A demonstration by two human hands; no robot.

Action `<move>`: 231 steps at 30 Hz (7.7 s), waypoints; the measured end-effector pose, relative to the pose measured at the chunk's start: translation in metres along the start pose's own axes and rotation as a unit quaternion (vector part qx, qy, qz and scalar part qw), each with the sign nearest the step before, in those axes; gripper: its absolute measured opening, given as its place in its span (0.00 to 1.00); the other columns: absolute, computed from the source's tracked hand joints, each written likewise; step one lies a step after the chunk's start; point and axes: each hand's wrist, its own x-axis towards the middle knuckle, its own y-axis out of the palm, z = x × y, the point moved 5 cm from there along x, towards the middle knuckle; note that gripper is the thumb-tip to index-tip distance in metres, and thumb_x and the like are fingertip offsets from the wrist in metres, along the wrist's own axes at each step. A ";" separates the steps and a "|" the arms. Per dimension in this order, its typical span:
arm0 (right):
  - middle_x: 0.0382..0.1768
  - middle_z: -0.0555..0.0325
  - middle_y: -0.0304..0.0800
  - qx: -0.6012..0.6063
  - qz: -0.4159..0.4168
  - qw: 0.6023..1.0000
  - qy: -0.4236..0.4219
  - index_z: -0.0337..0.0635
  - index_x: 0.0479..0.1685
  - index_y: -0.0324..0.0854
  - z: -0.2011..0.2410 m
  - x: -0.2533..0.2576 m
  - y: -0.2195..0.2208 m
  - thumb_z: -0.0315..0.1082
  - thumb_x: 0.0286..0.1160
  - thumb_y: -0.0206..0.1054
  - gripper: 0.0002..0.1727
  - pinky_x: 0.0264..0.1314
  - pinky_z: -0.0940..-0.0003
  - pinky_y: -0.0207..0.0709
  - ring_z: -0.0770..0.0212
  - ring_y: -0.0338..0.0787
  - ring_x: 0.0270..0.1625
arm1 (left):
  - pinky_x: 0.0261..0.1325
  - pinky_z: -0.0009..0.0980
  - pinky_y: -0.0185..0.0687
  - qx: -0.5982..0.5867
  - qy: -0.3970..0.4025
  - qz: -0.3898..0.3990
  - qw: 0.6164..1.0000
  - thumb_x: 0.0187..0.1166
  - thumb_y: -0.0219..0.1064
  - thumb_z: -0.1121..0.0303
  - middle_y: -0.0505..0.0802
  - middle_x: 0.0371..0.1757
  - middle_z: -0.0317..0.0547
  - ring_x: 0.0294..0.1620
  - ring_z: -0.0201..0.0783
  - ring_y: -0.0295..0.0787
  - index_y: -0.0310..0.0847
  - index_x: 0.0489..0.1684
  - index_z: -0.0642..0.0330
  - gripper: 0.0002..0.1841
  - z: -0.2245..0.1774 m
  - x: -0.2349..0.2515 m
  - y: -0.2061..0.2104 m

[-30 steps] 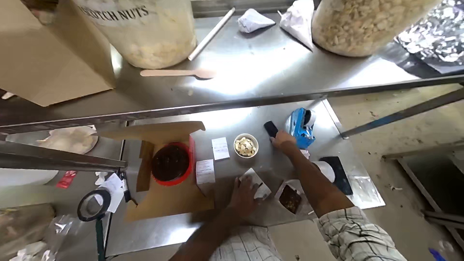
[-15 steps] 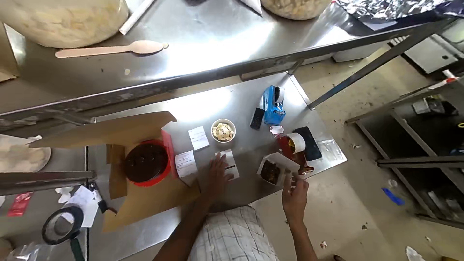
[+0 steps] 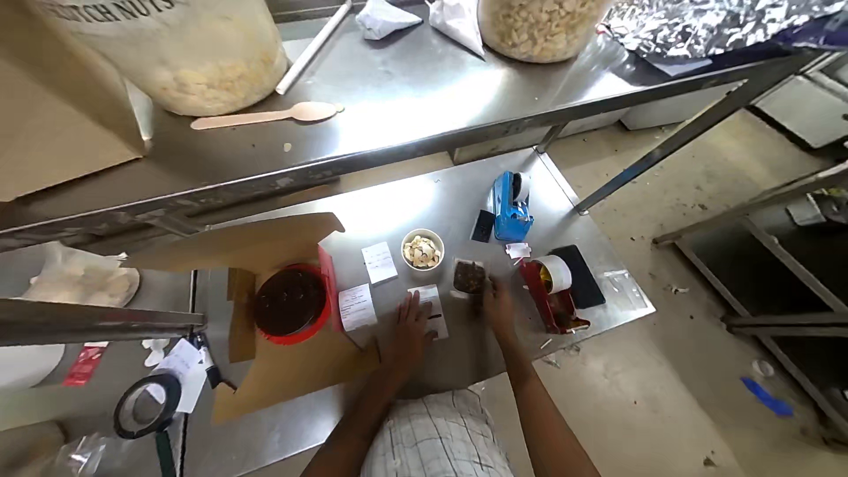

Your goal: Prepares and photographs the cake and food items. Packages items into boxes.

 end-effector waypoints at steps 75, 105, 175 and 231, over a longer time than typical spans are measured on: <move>0.58 0.46 0.89 0.203 0.637 0.743 0.035 0.39 0.76 0.70 0.127 -0.240 0.087 0.29 0.76 0.71 0.28 0.40 0.54 0.93 0.50 0.94 0.47 | 0.65 0.55 0.85 -0.909 -0.097 -0.247 0.321 0.87 0.29 0.34 0.91 0.52 0.61 0.56 0.56 0.91 0.78 0.69 0.63 0.43 0.052 -0.177 -0.136; 0.61 0.39 0.85 0.414 0.469 0.779 -0.038 0.50 0.78 0.70 0.167 -0.213 0.063 0.30 0.84 0.57 0.23 0.42 0.45 0.93 0.43 0.93 0.53 | 0.75 0.49 0.78 -0.788 -0.058 -0.273 0.549 0.93 0.36 0.53 0.83 0.77 0.55 0.78 0.51 0.79 0.77 0.76 0.54 0.28 0.034 -0.204 -0.189; 0.57 0.43 0.88 0.468 0.427 0.774 -0.017 0.54 0.73 0.75 0.157 -0.195 0.055 0.39 0.73 0.66 0.26 0.36 0.52 0.93 0.49 0.95 0.48 | 0.72 0.44 0.80 -0.651 -0.064 -0.244 0.716 0.81 0.52 0.68 0.82 0.79 0.52 0.75 0.49 0.80 0.79 0.76 0.55 0.24 0.042 -0.188 -0.186; 0.52 0.44 0.90 0.437 0.408 0.802 0.016 0.53 0.69 0.77 0.151 -0.185 0.062 0.39 0.71 0.66 0.24 0.29 0.55 0.92 0.52 0.96 0.42 | 0.77 0.46 0.76 -0.630 -0.077 -0.261 0.728 0.84 0.42 0.71 0.86 0.74 0.51 0.77 0.50 0.79 0.84 0.69 0.60 0.25 0.052 -0.182 -0.174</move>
